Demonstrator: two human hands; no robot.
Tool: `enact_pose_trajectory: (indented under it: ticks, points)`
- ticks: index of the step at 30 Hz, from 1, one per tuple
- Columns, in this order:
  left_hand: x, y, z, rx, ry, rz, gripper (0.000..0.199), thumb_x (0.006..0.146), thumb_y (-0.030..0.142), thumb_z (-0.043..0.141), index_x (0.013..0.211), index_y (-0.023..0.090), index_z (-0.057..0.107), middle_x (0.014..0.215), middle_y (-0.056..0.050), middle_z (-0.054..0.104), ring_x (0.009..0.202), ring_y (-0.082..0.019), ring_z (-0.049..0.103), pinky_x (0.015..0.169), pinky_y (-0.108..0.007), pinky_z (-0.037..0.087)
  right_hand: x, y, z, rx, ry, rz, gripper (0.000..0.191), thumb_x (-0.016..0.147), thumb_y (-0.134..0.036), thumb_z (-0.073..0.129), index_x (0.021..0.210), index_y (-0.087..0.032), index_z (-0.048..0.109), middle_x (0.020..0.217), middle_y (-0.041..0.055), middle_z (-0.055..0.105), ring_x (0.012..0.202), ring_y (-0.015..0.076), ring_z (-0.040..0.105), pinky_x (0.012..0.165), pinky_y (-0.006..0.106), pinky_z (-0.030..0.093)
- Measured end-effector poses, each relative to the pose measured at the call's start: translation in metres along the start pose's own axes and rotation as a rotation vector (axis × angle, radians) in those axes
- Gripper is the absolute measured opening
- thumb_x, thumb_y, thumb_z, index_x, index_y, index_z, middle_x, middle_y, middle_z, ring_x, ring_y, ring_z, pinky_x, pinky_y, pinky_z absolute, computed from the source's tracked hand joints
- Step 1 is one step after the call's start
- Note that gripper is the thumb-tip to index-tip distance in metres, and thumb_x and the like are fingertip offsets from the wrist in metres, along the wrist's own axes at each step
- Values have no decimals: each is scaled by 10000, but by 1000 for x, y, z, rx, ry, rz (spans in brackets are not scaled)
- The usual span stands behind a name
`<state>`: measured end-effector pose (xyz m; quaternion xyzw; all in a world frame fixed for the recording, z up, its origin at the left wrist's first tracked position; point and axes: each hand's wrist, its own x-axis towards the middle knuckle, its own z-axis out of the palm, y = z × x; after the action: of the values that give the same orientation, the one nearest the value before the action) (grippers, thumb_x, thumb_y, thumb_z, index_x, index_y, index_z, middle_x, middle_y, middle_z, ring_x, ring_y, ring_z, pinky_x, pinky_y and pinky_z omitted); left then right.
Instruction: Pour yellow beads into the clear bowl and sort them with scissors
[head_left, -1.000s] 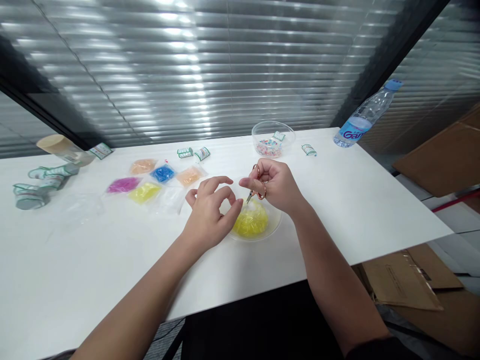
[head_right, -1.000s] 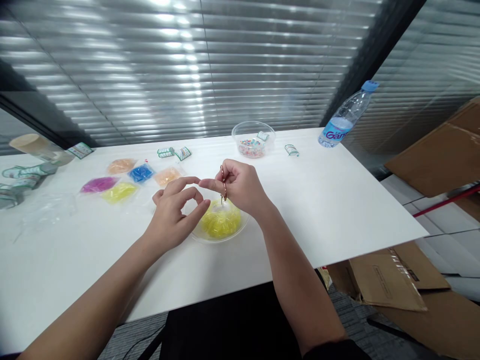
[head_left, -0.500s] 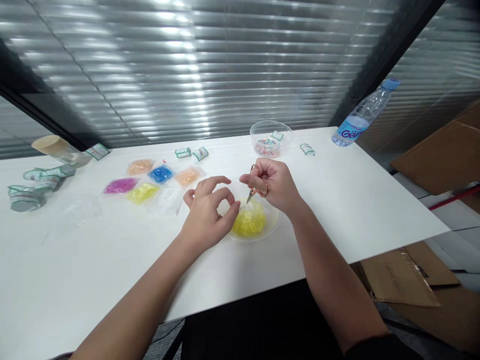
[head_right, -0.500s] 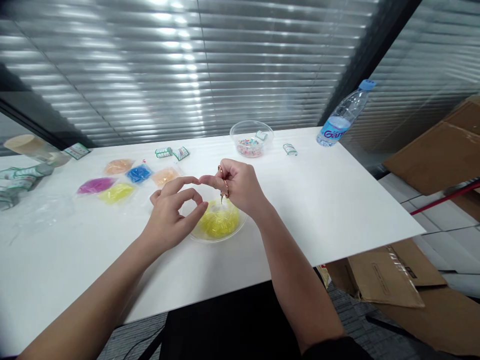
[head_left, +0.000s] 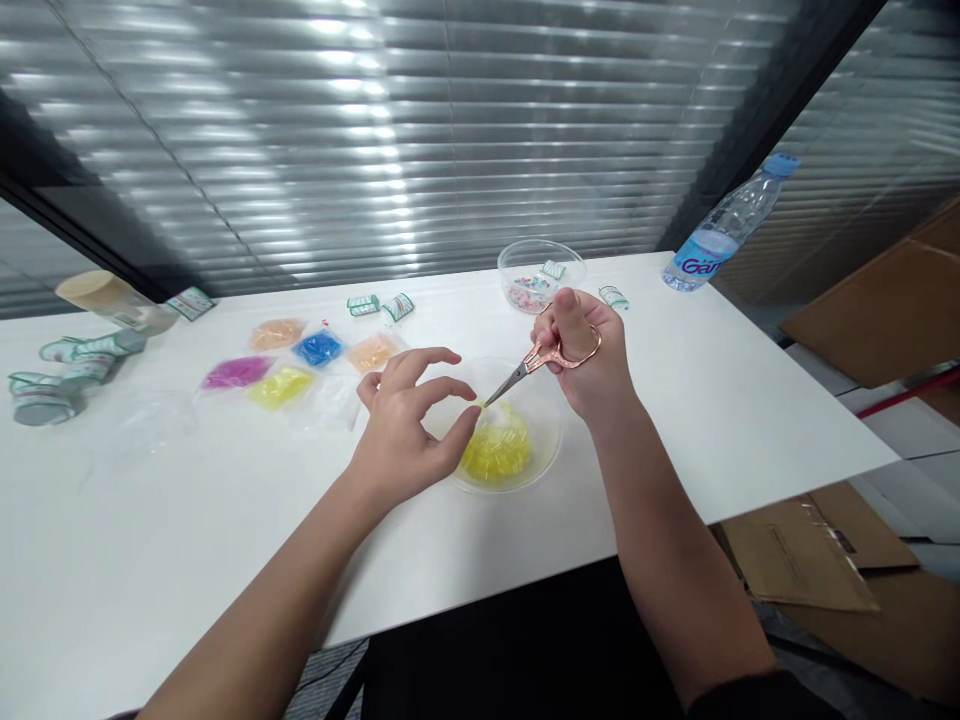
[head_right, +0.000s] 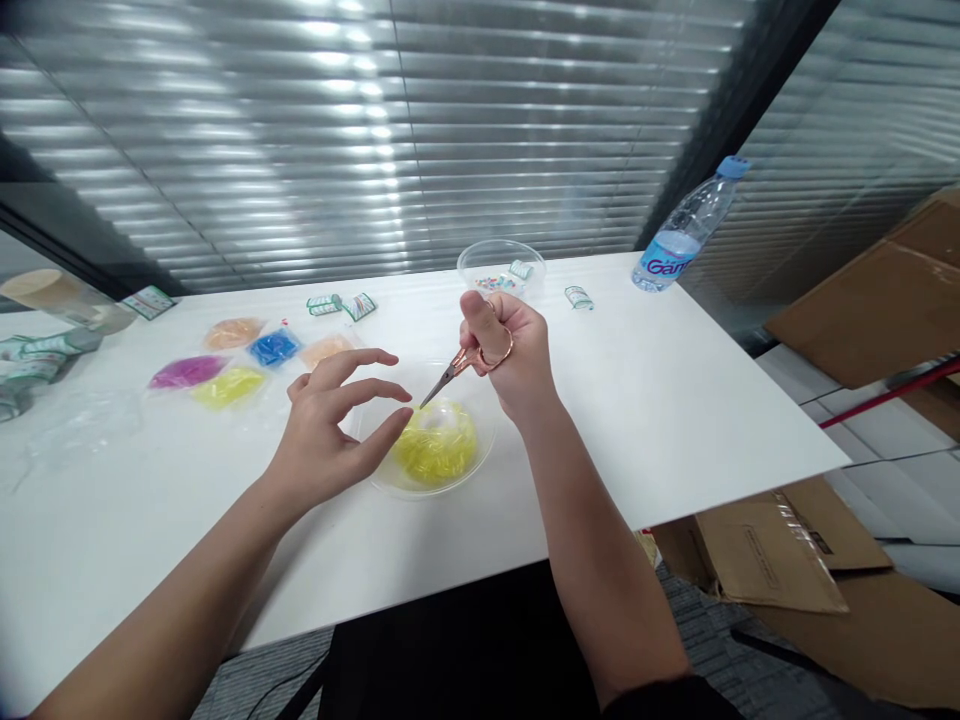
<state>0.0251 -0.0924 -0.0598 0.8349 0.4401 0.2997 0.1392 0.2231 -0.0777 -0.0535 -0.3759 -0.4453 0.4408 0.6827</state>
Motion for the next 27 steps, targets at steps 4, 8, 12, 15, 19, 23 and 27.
enact_pose_trajectory:
  ticks: [4,8,12,15,19,23,27]
  points:
    - [0,0,1,-1,18,47,101,842,288,596,813,270,691,1230,-18,608,1175,-255,535,888,-468,276,0,0,0,17,26,10,555,710,-603,730,557,-176,410,529,-48,484,390,35,359,393,218,281]
    - [1,0,1,8,3,52,112,842,242,584,824,269,691,1231,-15,610,1172,-246,538,866,-447,271,0,-1,1,11,23,16,557,715,-582,738,551,-172,400,532,-46,492,387,28,351,393,215,273]
    - [0,0,1,14,-18,57,122,841,227,574,827,272,687,1236,-10,606,1178,-243,536,857,-441,270,-1,-2,2,17,16,16,545,727,-572,735,551,-170,412,528,-48,487,381,25,337,396,214,276]
    - [0,1,0,5,-29,53,131,846,217,557,817,264,675,1236,-8,601,1181,-239,532,879,-452,268,-1,-2,2,21,27,23,537,729,-586,725,560,-175,425,532,-45,488,388,32,337,390,213,264]
    - [1,2,0,-1,-46,40,129,857,223,542,821,254,662,1252,-11,592,1183,-240,526,902,-467,262,-2,-2,4,42,62,30,531,738,-605,705,564,-183,434,516,-40,466,416,55,364,409,217,301]
    - [1,3,0,5,-43,24,136,872,248,533,823,240,659,1263,-30,594,1177,-251,523,903,-467,265,-3,-2,6,35,85,22,526,729,-601,713,559,-186,437,516,-33,449,451,75,393,415,220,302]
    - [1,4,0,7,-28,30,141,876,257,530,826,237,660,1263,-39,599,1172,-258,525,910,-468,269,-4,-1,7,38,88,7,512,732,-591,717,560,-187,453,533,-24,458,473,84,410,419,227,296]
